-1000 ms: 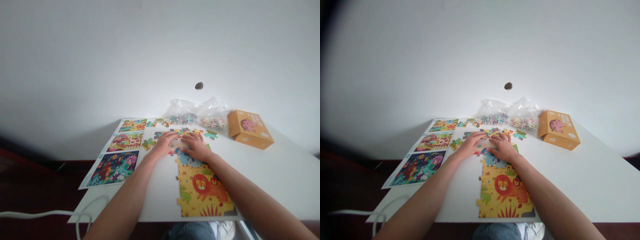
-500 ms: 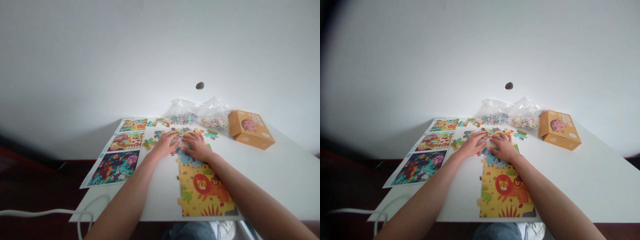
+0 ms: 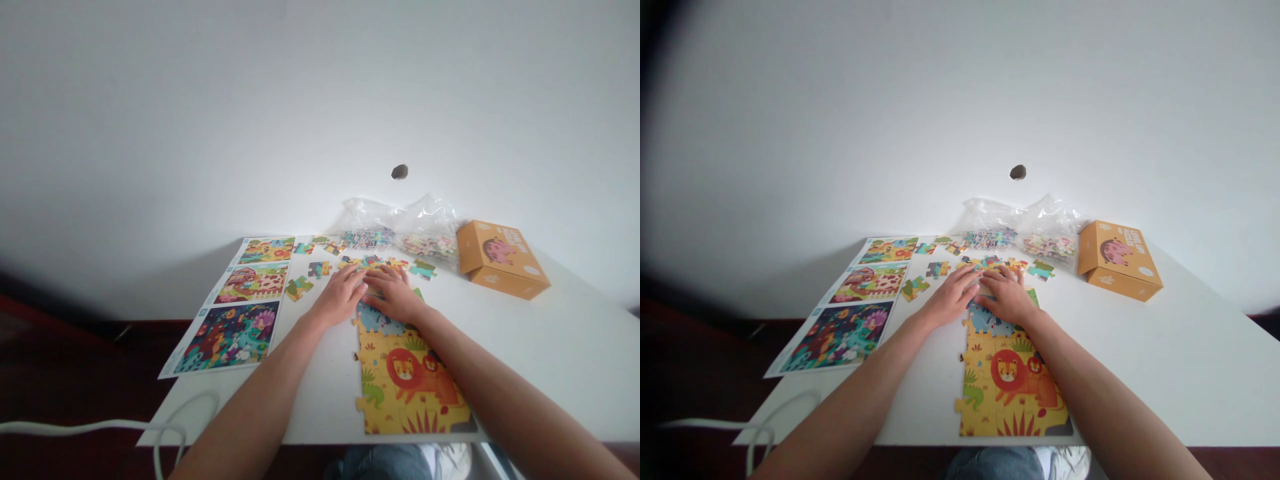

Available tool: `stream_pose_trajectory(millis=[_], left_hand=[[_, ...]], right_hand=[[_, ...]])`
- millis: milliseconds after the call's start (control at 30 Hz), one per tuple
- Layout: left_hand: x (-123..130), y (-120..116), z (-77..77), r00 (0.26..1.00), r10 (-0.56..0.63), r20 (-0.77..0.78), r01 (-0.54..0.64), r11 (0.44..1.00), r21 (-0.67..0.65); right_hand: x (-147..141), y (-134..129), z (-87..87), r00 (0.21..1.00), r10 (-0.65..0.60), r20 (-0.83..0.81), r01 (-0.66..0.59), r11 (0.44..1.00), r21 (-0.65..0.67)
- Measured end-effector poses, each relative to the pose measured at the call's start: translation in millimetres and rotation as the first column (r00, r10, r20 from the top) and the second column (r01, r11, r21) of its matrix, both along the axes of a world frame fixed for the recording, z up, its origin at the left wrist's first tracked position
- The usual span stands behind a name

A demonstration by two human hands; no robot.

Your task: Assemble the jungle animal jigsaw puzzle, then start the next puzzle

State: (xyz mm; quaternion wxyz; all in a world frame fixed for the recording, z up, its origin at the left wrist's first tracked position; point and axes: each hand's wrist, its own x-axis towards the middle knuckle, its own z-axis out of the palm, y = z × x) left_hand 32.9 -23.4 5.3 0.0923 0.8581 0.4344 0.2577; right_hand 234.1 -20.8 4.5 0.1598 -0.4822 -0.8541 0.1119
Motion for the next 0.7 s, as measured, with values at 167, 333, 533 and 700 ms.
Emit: stream_pose_trajectory(millis=[167, 333, 533, 700], left_hand=[[-9, 12, -6.3, 0.953, 0.291, -0.079, -0.292, 0.956, -0.008], [-19, 27, -15.1, 0.917, 0.377, -0.131, -0.382, 0.924, -0.016], [-19, 31, -14.8, 0.907, 0.401, -0.126, -0.407, 0.913, -0.025], [-17, 33, -13.1, 0.906, 0.390, -0.163, -0.404, 0.912, -0.065]], right_hand=[[-1, -1, 1.9, 1.000, -0.003, 0.012, 0.003, 1.000, 0.008], [-1, -2, 2.8, 1.000, -0.001, 0.011, 0.001, 1.000, 0.011], [-1, -1, 1.1, 1.000, 0.002, 0.008, -0.003, 1.000, 0.024], [-2, 0, -0.6, 1.000, 0.000, 0.006, 0.000, 1.000, 0.030]])
